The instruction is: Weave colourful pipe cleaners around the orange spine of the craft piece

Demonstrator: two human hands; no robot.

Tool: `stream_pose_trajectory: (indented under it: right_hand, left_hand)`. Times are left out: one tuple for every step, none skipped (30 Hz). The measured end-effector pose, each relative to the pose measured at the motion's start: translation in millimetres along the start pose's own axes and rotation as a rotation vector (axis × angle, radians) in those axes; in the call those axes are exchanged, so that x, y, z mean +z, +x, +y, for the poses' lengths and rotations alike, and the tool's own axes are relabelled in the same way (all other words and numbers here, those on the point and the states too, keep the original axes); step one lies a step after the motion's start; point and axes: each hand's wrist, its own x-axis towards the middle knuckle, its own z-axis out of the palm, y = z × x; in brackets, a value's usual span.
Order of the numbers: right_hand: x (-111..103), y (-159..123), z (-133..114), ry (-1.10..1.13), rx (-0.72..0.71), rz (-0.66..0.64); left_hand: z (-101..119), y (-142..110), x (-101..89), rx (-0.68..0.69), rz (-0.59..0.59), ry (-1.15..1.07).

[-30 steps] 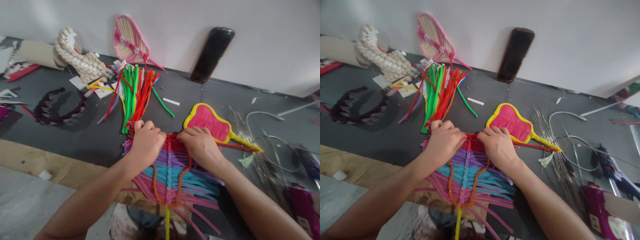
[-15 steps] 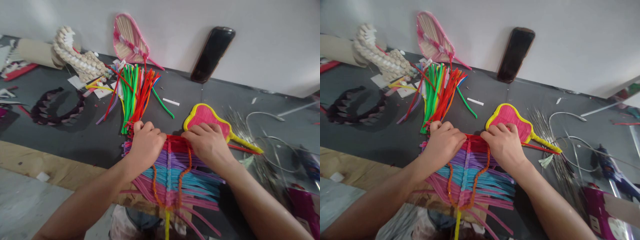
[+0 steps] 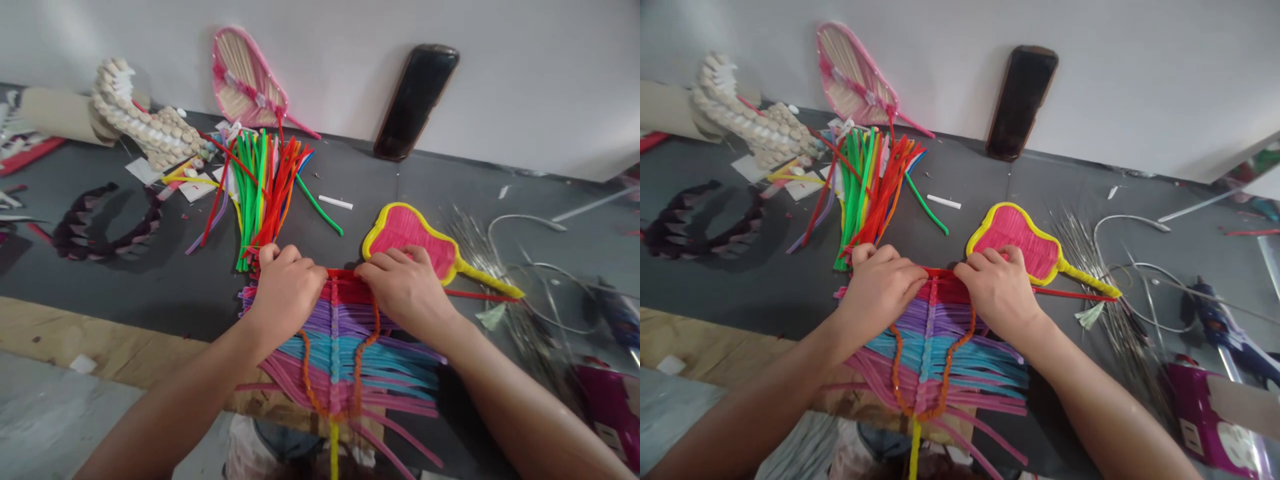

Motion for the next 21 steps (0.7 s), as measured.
stream_pose_trajectory:
  right_hand:
    - [-1.1,-0.2,-0.9,-0.018,-0.002,-0.006]
    - [-2.0,-0.3,-1.8,-0.032,-0.005,-0.009]
    - [-2.7,-0.3,-2.4,-0.041,-0.008,-0.012]
    - [-3.0,-0.2,-2.8,-0.043,-0.009,-0.014]
    - [-3.2,-0.1,-3.1,-0.039,-0.011,-0.017]
    - [-3.2,0.0,-3.1,-0.032,-0.013,-0.02]
    - [-3.3,0.0,-3.1,-0.031,-0.013,-0.021]
    - [-3.4,-0.1,-3.2,-0.037,-0.012,-0.017]
    - [-3.5,-0.4,-3.3,-0.05,-0.013,-0.007]
    - [-3.7,-0.9,-3.6,-0.069,-0.017,0.009]
    - [-3.7,-1.4,-4.1,-0.09,-0.025,0.029]
    - [-3.6,-1.9,-4.7,-0.11,-0.036,0.051]
    - [-3.3,-2.4,-5.3,-0.122,-0.05,0.073]
    - [-2.9,-2.7,-5.7,-0.127,-0.063,0.091]
    - [-2.5,-2.9,-5.9,-0.125,-0.073,0.104]
    - [-2.2,-2.9,-5.8,-0.119,-0.08,0.112]
    - [-2.1,-2.9,-5.5,-0.114,-0.084,0.118]
    - [-2.4,-2.8,-5.2,-0.116,-0.086,0.124]
    - [-3.1,-2.7,-4.9,-0.128,-0.086,0.134]
    - [-4.2,-2.6,-4.9,-0.147,-0.087,0.147]
    - [-5.4,-2.6,-5.3,-0.171,-0.091,0.162]
  left_hand:
    - [-0.1,0.0,-0.1,0.004,0.001,0.001]
    - [-0.1,0.0,-0.2,0.008,0.002,0.003]
    - [-0.1,0.0,-0.4,0.011,0.003,0.006]
    - [-0.1,0.0,-0.7,0.013,0.003,0.009]
    - [0.0,0.0,-1.0,0.014,0.002,0.012]
    - [0.0,0.0,-1.4,0.013,-0.005,0.015]
    - [0.1,0.1,-2.0,0.008,-0.017,0.018]
    - [0.3,0.2,-2.6,0.001,-0.034,0.019]
    - [0.6,0.4,-3.2,-0.007,-0.053,0.02]
    - [0.9,0.6,-3.9,-0.017,-0.072,0.021]
    - [1.3,0.9,-4.5,-0.025,-0.09,0.021]
    - [1.8,1.2,-5.0,-0.031,-0.106,0.021]
    - [2.2,1.4,-5.3,-0.035,-0.118,0.021]
    - [2.5,1.7,-5.5,-0.039,-0.128,0.024]
    - [2.8,1.8,-5.5,-0.042,-0.135,0.026]
    - [3.0,1.8,-5.4,-0.044,-0.139,0.028]
    - [3.0,1.7,-5.2,-0.042,-0.139,0.03]
    - [3.0,1.5,-5.0,-0.04,-0.137,0.032]
    - [3.0,1.3,-4.8,-0.035,-0.133,0.034]
    - [2.9,1.1,-4.6,-0.03,-0.128,0.035]
    - [2.8,0.9,-4.4,-0.026,-0.123,0.035]
